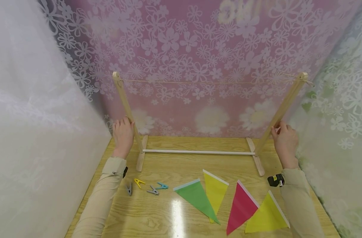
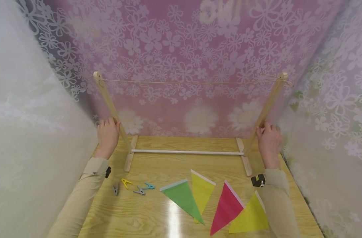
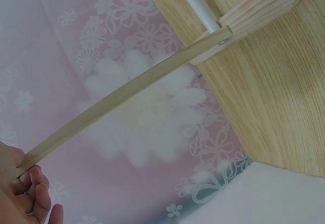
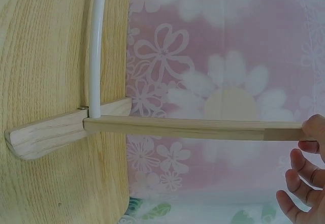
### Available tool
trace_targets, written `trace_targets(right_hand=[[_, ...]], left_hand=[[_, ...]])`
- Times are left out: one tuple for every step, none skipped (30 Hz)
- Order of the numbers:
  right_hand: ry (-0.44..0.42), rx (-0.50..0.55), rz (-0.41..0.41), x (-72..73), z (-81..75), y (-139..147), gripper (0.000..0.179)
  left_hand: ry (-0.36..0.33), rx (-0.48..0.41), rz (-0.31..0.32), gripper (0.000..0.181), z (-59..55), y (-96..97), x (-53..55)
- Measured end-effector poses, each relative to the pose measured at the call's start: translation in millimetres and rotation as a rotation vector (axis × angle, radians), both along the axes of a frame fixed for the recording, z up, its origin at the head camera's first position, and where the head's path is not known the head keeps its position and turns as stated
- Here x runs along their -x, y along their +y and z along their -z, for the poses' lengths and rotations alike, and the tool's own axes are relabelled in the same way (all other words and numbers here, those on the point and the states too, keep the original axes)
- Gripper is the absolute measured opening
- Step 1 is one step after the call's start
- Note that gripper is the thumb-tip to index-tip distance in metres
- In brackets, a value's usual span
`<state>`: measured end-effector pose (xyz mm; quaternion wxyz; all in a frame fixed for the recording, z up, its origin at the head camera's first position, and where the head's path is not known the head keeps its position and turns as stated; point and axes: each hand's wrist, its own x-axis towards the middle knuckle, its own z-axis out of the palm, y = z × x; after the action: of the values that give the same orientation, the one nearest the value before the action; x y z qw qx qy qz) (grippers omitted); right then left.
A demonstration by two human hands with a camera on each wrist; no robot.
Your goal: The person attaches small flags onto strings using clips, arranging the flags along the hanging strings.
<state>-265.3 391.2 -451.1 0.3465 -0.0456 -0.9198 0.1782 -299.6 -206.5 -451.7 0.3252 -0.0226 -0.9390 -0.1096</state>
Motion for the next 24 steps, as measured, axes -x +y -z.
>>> trace_targets(right_hand=[[0.006, -0.002, -0.001, 0.2, 0.2, 0.1, 0.02], [0.009, -0.003, -0.002, 0.2, 0.1, 0.0, 0.02], [0.013, -0.004, -0.002, 0.2, 0.1, 0.1, 0.02], [0.017, -0.006, -0.003, 0.2, 0.1, -0.1, 0.02], [0.023, -0.006, -0.004, 0.2, 0.0, 0.0, 0.02], [0.028, -0.007, -0.006, 0.2, 0.0, 0.0, 0.02], [0.032, -0.008, -0.008, 0.0, -0.1, 0.0, 0.019], [0.036, -0.008, -0.009, -0.1, -0.2, 0.0, 0.019], [0.041, -0.008, -0.01, -0.1, -0.4, 0.1, 0.019], [0.044, -0.008, -0.011, -0.4, -0.8, 0.3, 0.019], [0.047, -0.008, -0.011, -0.5, -1.2, 0.6, 0.019], [0.052, -0.009, -0.012, -0.5, -1.2, 1.1, 0.019], [0.054, -0.007, -0.012, -0.4, -1.3, 1.5, 0.019], [0.056, -0.006, -0.013, -0.2, -1.5, 1.7, 0.019], [0.052, -0.005, -0.013, -0.1, -2.1, 1.9, 0.019], [0.039, 0.001, -0.013, -0.3, -2.9, 2.0, 0.019], [0.024, 0.01, -0.011, -0.9, -4.0, 1.9, 0.02], [0.002, 0.021, -0.007, -2.0, -5.3, 1.4, 0.022], [-0.027, 0.033, 0.001, -3.5, -6.8, 0.7, 0.023], [-0.057, 0.047, 0.01, -5.6, -8.5, -0.3, 0.025], [-0.079, 0.058, 0.017, -7.6, -9.2, -1.2, 0.026], [-0.098, 0.071, 0.028, -9.7, -9.5, -2.4, 0.027], [-0.11, 0.079, 0.035, -12.0, -9.7, -4.4, 0.028], [-0.112, 0.08, 0.034, -13.7, -9.0, -6.5, 0.029]], left_hand=[[0.005, 0.0, -0.001, 0.036, 0.4, -0.2, 0.6], [0.003, -0.001, -0.002, 0.036, 0.5, -0.3, 0.7], [0.005, -0.002, -0.002, 0.036, 0.8, -0.4, 1.0], [0.006, -0.004, -0.003, 0.036, 0.8, -0.5, 0.9], [0.003, -0.006, -0.003, 0.036, 0.7, -0.6, 0.9], [0.001, -0.007, -0.002, 0.036, 0.7, -0.6, 0.9], [-0.004, -0.008, -0.002, 0.036, 0.5, -0.8, 0.8], [-0.013, -0.009, -0.001, 0.036, 0.1, -0.8, 0.5], [-0.017, -0.009, 0.0, 0.036, 0.0, -0.9, 0.4], [-0.026, -0.008, 0.001, 0.036, -0.3, -0.6, 0.3], [-0.034, -0.006, 0.003, 0.035, -0.5, -0.5, 0.5], [-0.037, -0.009, 0.005, 0.035, -0.2, -0.6, 1.1], [-0.039, -0.009, 0.009, 0.034, -0.2, -1.2, 1.3], [-0.045, -0.009, 0.012, 0.034, -0.4, -1.8, 1.0], [-0.04, -0.01, 0.017, 0.034, -0.5, -2.7, 0.8], [-0.045, -0.013, 0.023, 0.033, -1.1, -3.7, 0.3], [-0.044, -0.015, 0.028, 0.033, -1.7, -5.0, -0.2], [-0.046, -0.02, 0.033, 0.033, -2.3, -6.5, -0.8], [-0.051, -0.026, 0.037, 0.033, -3.4, -7.9, -2.0], [-0.059, -0.043, 0.037, 0.033, -4.3, -8.8, -3.3], [-0.065, -0.066, 0.039, 0.033, -5.0, -9.7, -4.9], [-0.082, -0.088, 0.039, 0.033, -5.4, -10.9, -6.8], [-0.091, -0.109, 0.041, 0.032, -5.2, -11.8, -9.1], [-0.099, -0.133, 0.045, 0.03, -4.3, -12.8, -11.6]])
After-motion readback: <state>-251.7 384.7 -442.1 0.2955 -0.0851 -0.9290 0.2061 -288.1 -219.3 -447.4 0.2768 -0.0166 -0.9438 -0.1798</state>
